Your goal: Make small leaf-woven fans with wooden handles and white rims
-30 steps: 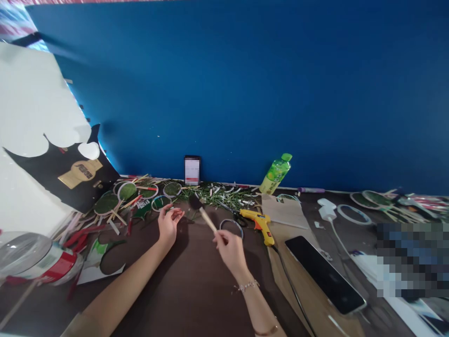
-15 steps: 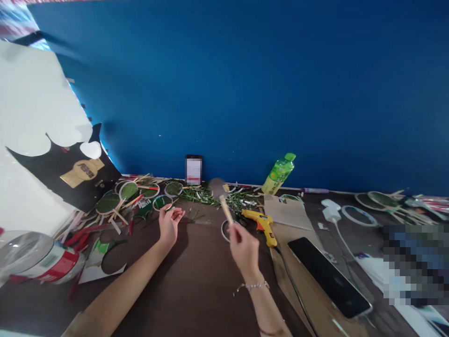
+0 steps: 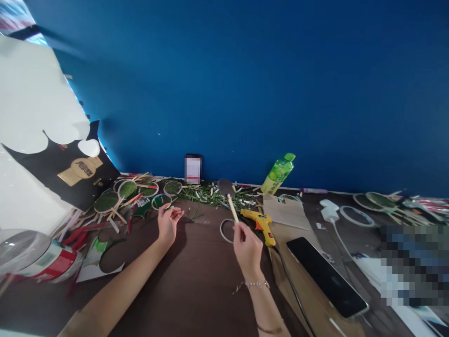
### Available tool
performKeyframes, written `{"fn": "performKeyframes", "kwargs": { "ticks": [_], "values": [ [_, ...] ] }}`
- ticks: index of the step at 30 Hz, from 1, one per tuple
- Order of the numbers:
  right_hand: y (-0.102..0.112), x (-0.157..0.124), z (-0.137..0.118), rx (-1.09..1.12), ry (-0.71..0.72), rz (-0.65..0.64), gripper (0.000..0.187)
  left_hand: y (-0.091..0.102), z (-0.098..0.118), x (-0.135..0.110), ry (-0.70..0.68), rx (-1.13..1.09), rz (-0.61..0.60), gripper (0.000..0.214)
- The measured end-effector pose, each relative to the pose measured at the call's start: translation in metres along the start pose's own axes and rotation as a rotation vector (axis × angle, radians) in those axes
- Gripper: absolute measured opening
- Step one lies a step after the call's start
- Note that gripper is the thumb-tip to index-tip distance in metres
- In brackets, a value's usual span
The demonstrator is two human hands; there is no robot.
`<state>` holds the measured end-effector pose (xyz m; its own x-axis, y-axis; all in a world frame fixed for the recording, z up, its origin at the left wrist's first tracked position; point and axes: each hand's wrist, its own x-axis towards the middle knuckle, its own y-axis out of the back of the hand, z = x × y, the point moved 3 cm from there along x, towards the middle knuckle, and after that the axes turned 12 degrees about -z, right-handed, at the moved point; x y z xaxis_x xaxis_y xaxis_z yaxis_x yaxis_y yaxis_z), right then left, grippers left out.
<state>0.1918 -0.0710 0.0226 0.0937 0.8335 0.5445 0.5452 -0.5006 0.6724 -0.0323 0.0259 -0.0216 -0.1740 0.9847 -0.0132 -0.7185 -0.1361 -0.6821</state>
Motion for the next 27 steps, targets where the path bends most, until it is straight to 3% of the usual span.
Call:
{"fn": "performKeyframes", "kwargs": {
  "ticks": [3, 7, 11, 15, 19, 20, 23, 24, 27],
  "values": [
    [-0.005, -0.001, -0.001, 0.025, 0.144, -0.133, 0.023, 0.001, 0.0, -0.001, -0.01, 0.032, 0.038, 0.032],
    [0.002, 0.0, 0.006, 0.037, -0.085, 0.046, 0.025, 0.001, -0.001, 0.0, -0.011, 0.009, -0.009, 0.031],
    [0.0, 0.004, -0.01, 0.114, 0.026, -0.119, 0.023, 0.001, -0.001, 0.0, -0.002, 0.006, -0.02, 0.032],
    [0.01, 0.011, -0.016, 0.217, -0.127, 0.05, 0.027, -0.001, -0.001, -0.001, -0.007, 0.024, -0.022, 0.034],
    [0.007, 0.025, -0.015, 0.312, -0.14, -0.236, 0.029, -0.002, 0.001, -0.002, 0.002, 0.03, -0.012, 0.033],
    [0.008, 0.028, -0.014, 0.326, -0.147, -0.245, 0.029, -0.002, 0.001, -0.002, 0.01, 0.03, -0.014, 0.033],
    [0.016, 0.033, -0.015, 0.334, -0.186, -0.01, 0.029, -0.002, -0.001, -0.001, 0.025, 0.027, -0.032, 0.034],
    [0.017, 0.033, -0.018, 0.323, -0.166, 0.017, 0.029, -0.001, -0.001, 0.0, 0.028, 0.027, -0.03, 0.034],
    [0.008, 0.036, -0.031, 0.301, -0.021, -0.253, 0.027, 0.001, -0.003, 0.0, 0.034, 0.041, 0.004, 0.033]
  ]
}}
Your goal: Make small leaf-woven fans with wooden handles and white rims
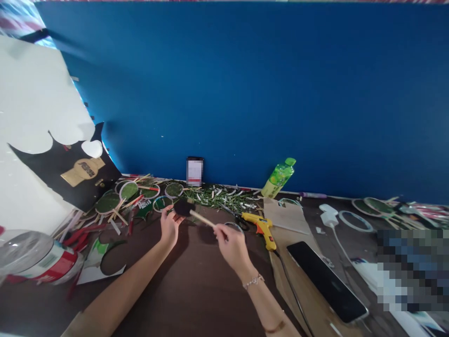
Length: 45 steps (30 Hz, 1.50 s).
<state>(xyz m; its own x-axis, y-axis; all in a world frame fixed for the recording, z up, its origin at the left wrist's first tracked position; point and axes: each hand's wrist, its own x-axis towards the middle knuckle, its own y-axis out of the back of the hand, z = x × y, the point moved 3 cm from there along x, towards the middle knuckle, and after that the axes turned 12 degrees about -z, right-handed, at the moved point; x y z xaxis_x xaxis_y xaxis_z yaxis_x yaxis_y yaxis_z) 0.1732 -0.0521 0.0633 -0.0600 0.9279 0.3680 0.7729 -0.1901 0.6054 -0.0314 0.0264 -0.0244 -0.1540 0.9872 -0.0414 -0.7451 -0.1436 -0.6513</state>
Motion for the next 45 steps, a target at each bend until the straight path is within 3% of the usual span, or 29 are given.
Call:
{"fn": "performKeyframes", "kwargs": {
  "ticks": [1, 2, 4, 6, 9, 10, 11, 14, 15, 19, 23, 24, 28, 32, 36, 37, 41, 45],
  "values": [
    [-0.002, 0.001, -0.002, 0.003, 0.008, -0.056, 0.027, 0.0, 0.0, 0.0, 0.002, 0.002, 0.002, 0.033],
    [0.0, 0.003, -0.003, 0.017, -0.01, -0.023, 0.026, 0.0, 0.0, 0.0, 0.002, 0.0, -0.005, 0.033],
    [0.007, 0.004, -0.002, 0.052, -0.061, 0.159, 0.027, -0.002, 0.002, -0.001, -0.007, -0.015, -0.034, 0.033],
    [0.007, 0.003, -0.001, 0.067, -0.08, 0.199, 0.028, -0.003, 0.002, -0.001, -0.012, -0.028, -0.048, 0.033],
    [-0.009, 0.002, -0.002, 0.072, -0.061, -0.135, 0.029, -0.002, 0.001, 0.0, -0.002, -0.02, -0.031, 0.033],
    [-0.012, 0.001, -0.002, 0.081, -0.057, -0.192, 0.029, -0.002, 0.0, 0.0, 0.004, -0.012, -0.028, 0.034],
    [-0.012, 0.0, -0.002, 0.087, -0.056, -0.16, 0.028, -0.001, -0.001, 0.001, 0.007, -0.006, -0.032, 0.034],
    [-0.002, 0.0, -0.002, 0.07, -0.061, 0.145, 0.026, 0.0, -0.002, 0.002, -0.007, -0.01, -0.065, 0.034],
    [0.001, 0.002, -0.003, 0.058, -0.052, 0.185, 0.026, 0.0, -0.001, 0.002, -0.014, -0.016, -0.071, 0.034],
    [0.001, 0.011, -0.005, 0.021, 0.021, -0.011, 0.024, -0.001, 0.0, 0.0, -0.007, -0.002, -0.056, 0.03],
    [0.01, 0.013, -0.004, 0.021, -0.019, 0.175, 0.025, -0.002, 0.0, 0.0, -0.012, 0.004, -0.066, 0.026],
    [0.01, 0.013, -0.005, 0.006, -0.011, 0.165, 0.024, -0.002, 0.0, 0.001, -0.011, -0.001, -0.065, 0.025],
    [-0.001, 0.015, -0.009, -0.076, 0.07, -0.04, 0.024, 0.0, -0.002, 0.001, -0.002, -0.009, -0.057, 0.025],
    [0.003, 0.019, -0.009, -0.079, 0.027, 0.198, 0.023, 0.0, -0.001, 0.001, -0.013, -0.002, -0.071, 0.024],
    [-0.005, 0.026, -0.012, -0.109, 0.056, -0.076, 0.028, 0.0, -0.001, 0.001, -0.007, -0.009, -0.065, 0.024],
    [-0.004, 0.027, -0.012, -0.101, 0.051, -0.074, 0.028, 0.0, -0.001, 0.001, -0.003, -0.005, -0.062, 0.024],
    [0.013, 0.03, -0.016, -0.05, 0.011, 0.241, 0.025, -0.001, 0.0, 0.002, -0.001, -0.006, -0.053, 0.025],
    [0.009, 0.034, -0.017, -0.065, 0.07, -0.017, 0.025, -0.002, 0.0, 0.002, 0.018, -0.005, -0.033, 0.024]
  ]
}}
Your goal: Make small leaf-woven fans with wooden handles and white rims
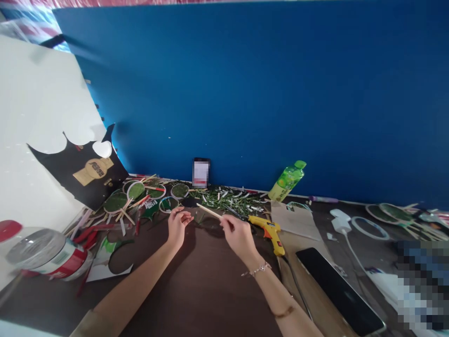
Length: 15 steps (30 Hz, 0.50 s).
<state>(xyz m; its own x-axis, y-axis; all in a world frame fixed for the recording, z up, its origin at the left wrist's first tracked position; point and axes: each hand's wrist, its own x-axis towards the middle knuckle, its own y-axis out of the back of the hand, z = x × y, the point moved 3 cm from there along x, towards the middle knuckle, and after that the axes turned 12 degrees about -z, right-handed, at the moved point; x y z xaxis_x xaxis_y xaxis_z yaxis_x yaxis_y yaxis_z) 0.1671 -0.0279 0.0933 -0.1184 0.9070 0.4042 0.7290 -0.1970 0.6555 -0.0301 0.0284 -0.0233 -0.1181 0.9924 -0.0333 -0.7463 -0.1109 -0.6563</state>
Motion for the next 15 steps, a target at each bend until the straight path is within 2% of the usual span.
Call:
{"fn": "performKeyframes", "kwargs": {
  "ticks": [1, 4, 5, 8, 10, 13, 14, 15],
  "values": [
    [0.002, 0.0, 0.002, 0.001, -0.012, 0.027, 0.025, 0.0, 0.0, 0.0, 0.001, 0.008, -0.005, 0.024],
    [0.01, -0.004, 0.007, 0.004, -0.082, 0.247, 0.025, 0.0, -0.001, 0.0, -0.013, 0.019, -0.028, 0.023],
    [0.009, -0.005, 0.007, 0.001, -0.083, 0.233, 0.026, 0.0, -0.001, -0.001, -0.016, 0.016, -0.029, 0.024],
    [0.001, -0.003, 0.003, -0.015, -0.041, -0.033, 0.031, 0.0, -0.001, -0.001, -0.011, 0.006, -0.023, 0.024],
    [0.005, -0.002, 0.001, -0.008, -0.046, -0.002, 0.029, 0.0, -0.001, -0.001, -0.005, 0.018, -0.025, 0.024],
    [0.015, -0.003, 0.001, -0.009, -0.083, 0.235, 0.026, 0.0, 0.0, -0.002, -0.013, 0.024, -0.022, 0.024],
    [0.014, -0.004, 0.001, -0.025, -0.079, 0.196, 0.026, 0.0, 0.001, -0.002, -0.015, 0.019, -0.019, 0.023],
    [0.01, -0.004, 0.002, -0.04, -0.058, 0.081, 0.027, 0.0, 0.001, -0.002, -0.013, 0.013, -0.018, 0.024]
  ]
}}
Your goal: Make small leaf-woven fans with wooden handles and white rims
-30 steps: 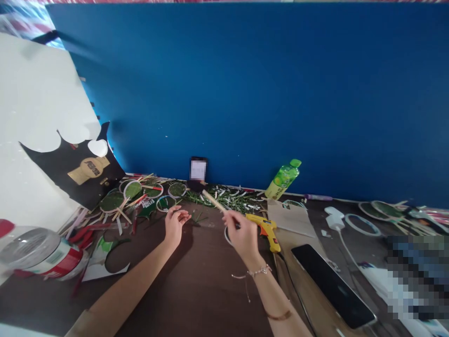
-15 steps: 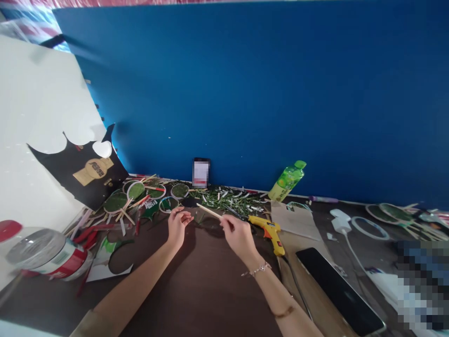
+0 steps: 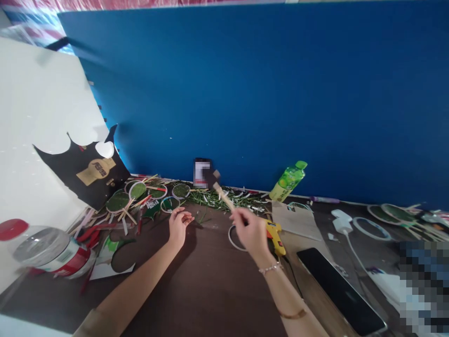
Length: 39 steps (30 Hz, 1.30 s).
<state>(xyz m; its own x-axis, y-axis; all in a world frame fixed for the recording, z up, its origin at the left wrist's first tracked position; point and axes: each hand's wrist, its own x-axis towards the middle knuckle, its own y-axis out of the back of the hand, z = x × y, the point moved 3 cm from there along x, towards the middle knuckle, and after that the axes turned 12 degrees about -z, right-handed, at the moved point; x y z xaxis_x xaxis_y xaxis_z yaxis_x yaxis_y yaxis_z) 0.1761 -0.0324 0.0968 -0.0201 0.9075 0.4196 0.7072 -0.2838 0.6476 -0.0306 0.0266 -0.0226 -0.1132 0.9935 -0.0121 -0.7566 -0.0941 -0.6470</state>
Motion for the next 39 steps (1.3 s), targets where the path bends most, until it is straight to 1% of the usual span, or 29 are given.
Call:
{"fn": "performKeyframes", "kwargs": {
  "ticks": [2, 3, 4, 7, 8, 11, 12, 13, 16, 17, 19, 20, 21, 23, 25, 26, 27, 29, 30, 31, 34, 35, 38, 39],
  "values": [
    [-0.007, -0.002, 0.001, -0.027, 0.05, -0.19, 0.029, 0.0, 0.0, 0.0, 0.011, -0.003, -0.002, 0.024],
    [-0.007, -0.003, 0.002, -0.035, 0.049, -0.192, 0.028, 0.0, 0.0, 0.0, 0.014, 0.001, -0.006, 0.024],
    [-0.004, -0.003, 0.002, -0.032, 0.037, -0.123, 0.028, -0.001, 0.0, 0.0, 0.013, 0.006, -0.01, 0.024],
    [0.008, -0.007, 0.003, -0.028, -0.015, 0.174, 0.026, -0.001, 0.0, 0.0, -0.005, 0.003, -0.01, 0.024],
    [0.008, -0.007, 0.003, -0.039, -0.016, 0.161, 0.027, -0.001, 0.0, 0.0, -0.008, -0.002, -0.007, 0.024],
    [-0.002, -0.007, 0.001, -0.073, 0.038, -0.124, 0.032, -0.001, -0.001, -0.001, 0.006, -0.003, -0.007, 0.025],
    [-0.003, -0.007, 0.001, -0.075, 0.039, -0.152, 0.031, -0.001, -0.001, -0.001, 0.012, 0.0, -0.009, 0.025],
    [0.0, -0.006, 0.001, -0.073, 0.026, -0.092, 0.03, -0.001, -0.001, -0.001, 0.015, 0.002, -0.012, 0.025],
    [0.011, -0.006, 0.002, -0.065, -0.014, 0.184, 0.025, -0.002, 0.0, -0.001, 0.006, 0.004, -0.01, 0.024],
    [0.011, -0.006, 0.002, -0.067, -0.01, 0.185, 0.026, -0.002, 0.0, -0.001, 0.003, 0.005, -0.008, 0.023],
    [0.0, -0.008, 0.003, -0.072, 0.038, -0.023, 0.028, -0.001, -0.001, -0.001, 0.001, 0.01, -0.011, 0.024],
    [-0.004, -0.01, 0.003, -0.065, 0.06, -0.105, 0.029, -0.001, -0.001, -0.001, 0.002, 0.017, -0.017, 0.024],
    [-0.006, -0.011, 0.003, -0.057, 0.07, -0.142, 0.029, -0.001, -0.002, 0.0, 0.002, 0.025, -0.026, 0.024],
    [-0.002, -0.012, 0.004, -0.05, 0.037, -0.029, 0.027, 0.0, -0.004, 0.0, 0.003, 0.035, -0.04, 0.025],
    [0.006, -0.012, 0.002, -0.055, 0.006, 0.143, 0.027, 0.001, -0.004, 0.001, 0.002, 0.029, -0.035, 0.025],
    [0.008, -0.011, 0.0, -0.056, 0.004, 0.168, 0.028, 0.002, -0.004, 0.001, 0.0, 0.023, -0.027, 0.025],
    [0.007, -0.009, -0.001, -0.06, 0.017, 0.115, 0.03, 0.002, -0.003, 0.0, -0.002, 0.019, -0.022, 0.025],
    [0.003, -0.006, -0.004, -0.069, 0.051, -0.05, 0.033, 0.001, -0.002, 0.0, 0.0, 0.022, -0.022, 0.025],
    [0.001, -0.005, -0.005, -0.072, 0.057, -0.108, 0.034, 0.001, -0.002, 0.0, 0.002, 0.026, -0.026, 0.024],
    [0.002, -0.004, -0.004, -0.077, 0.049, -0.08, 0.033, 0.0, -0.002, 0.0, 0.003, 0.029, -0.034, 0.024],
    [0.01, -0.005, -0.001, -0.092, -0.005, 0.174, 0.027, 0.0, -0.002, 0.0, 0.0, 0.021, -0.033, 0.022],
    [0.01, -0.006, 0.0, -0.098, -0.002, 0.189, 0.027, 0.001, -0.002, 0.0, -0.001, 0.017, -0.029, 0.022],
    [-0.002, -0.007, 0.001, -0.121, 0.062, -0.111, 0.033, 0.002, -0.004, 0.001, 0.002, 0.024, -0.027, 0.024],
    [-0.004, -0.007, 0.002, -0.119, 0.059, -0.14, 0.033, 0.002, -0.004, 0.001, 0.003, 0.033, -0.032, 0.024]
  ]
}}
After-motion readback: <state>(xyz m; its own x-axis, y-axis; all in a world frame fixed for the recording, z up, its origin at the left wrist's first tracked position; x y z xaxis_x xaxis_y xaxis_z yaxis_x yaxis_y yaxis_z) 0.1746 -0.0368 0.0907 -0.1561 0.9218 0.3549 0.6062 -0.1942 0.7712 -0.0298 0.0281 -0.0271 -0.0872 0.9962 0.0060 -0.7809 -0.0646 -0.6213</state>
